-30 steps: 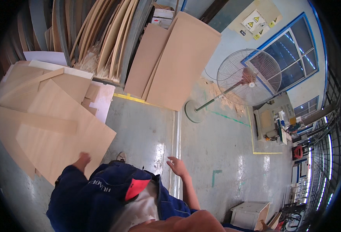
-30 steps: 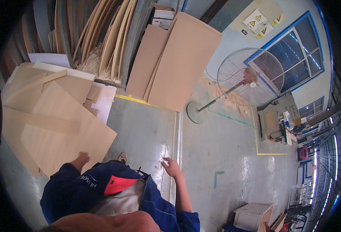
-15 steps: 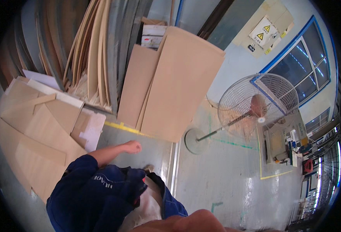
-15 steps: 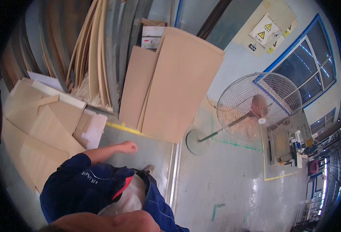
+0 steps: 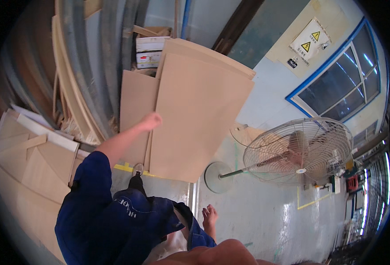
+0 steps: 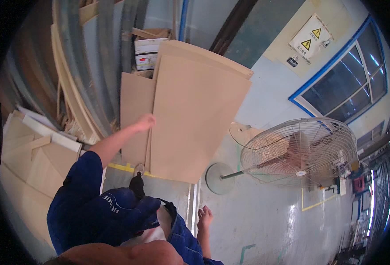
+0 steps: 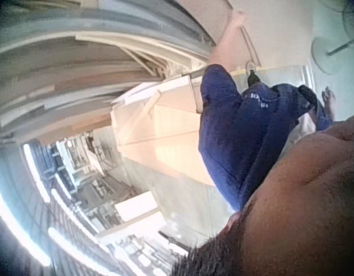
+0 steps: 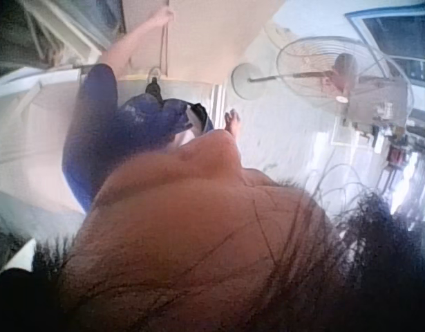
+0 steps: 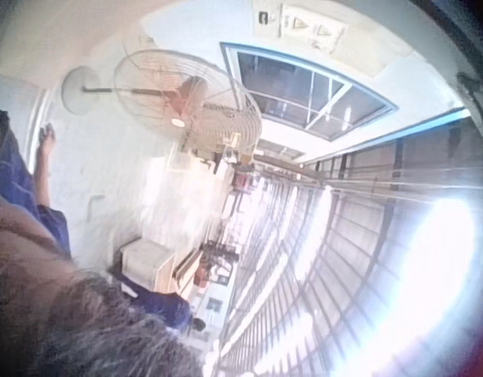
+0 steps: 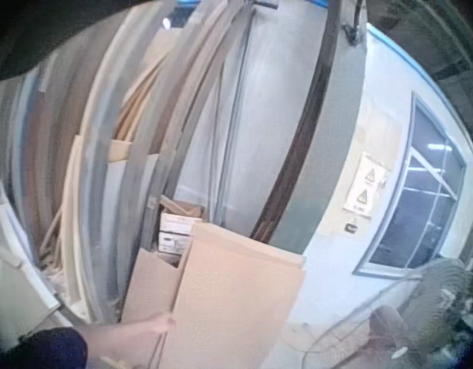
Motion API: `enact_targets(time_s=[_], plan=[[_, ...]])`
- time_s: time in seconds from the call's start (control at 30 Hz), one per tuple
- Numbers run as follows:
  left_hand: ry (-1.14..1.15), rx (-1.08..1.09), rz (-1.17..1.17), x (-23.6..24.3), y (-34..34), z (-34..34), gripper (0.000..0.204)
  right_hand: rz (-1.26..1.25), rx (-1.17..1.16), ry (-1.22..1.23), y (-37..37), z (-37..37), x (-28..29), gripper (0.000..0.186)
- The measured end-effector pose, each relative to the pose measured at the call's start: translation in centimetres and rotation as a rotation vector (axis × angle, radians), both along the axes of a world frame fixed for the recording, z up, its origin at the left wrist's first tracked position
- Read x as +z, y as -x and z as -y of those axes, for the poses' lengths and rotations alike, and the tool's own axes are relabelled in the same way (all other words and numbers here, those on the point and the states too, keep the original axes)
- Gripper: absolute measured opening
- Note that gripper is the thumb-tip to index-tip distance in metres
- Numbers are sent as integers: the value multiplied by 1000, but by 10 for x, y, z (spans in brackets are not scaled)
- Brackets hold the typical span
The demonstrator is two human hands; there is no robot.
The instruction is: The person picks up large wood boards, places them onto a table saw, and guides them through the saw to cut them. They repeat this process for multiple boards, moving them from a stack to the saw and then setting the cut pieces aside.
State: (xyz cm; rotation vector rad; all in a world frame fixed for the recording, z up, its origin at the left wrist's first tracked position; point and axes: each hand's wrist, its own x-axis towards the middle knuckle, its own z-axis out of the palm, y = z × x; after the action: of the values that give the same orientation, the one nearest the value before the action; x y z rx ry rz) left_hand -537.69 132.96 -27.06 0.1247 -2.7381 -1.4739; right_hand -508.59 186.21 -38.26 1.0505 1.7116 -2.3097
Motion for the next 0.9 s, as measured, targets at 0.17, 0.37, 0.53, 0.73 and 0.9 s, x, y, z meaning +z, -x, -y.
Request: enact_targets(time_s=[0.17,0.37,0.53,0.73,0.9], plan=[[18,414,-165,55,154,51,56,292,-69,-72,-17,48,-34,29],[-231,420,-204,80,235,58,61,398,-182,-134,-35,106,-15,35],[-426,324,-127,116,214,53,59,340,-212,-118,-31,134,-1,35],[-668,97,-72,118,188,61,64,160,-85,-277,64,155,62,36],[-777,-29,-147,111,139,59,50,-210,155,-625,160,155,110,37]])
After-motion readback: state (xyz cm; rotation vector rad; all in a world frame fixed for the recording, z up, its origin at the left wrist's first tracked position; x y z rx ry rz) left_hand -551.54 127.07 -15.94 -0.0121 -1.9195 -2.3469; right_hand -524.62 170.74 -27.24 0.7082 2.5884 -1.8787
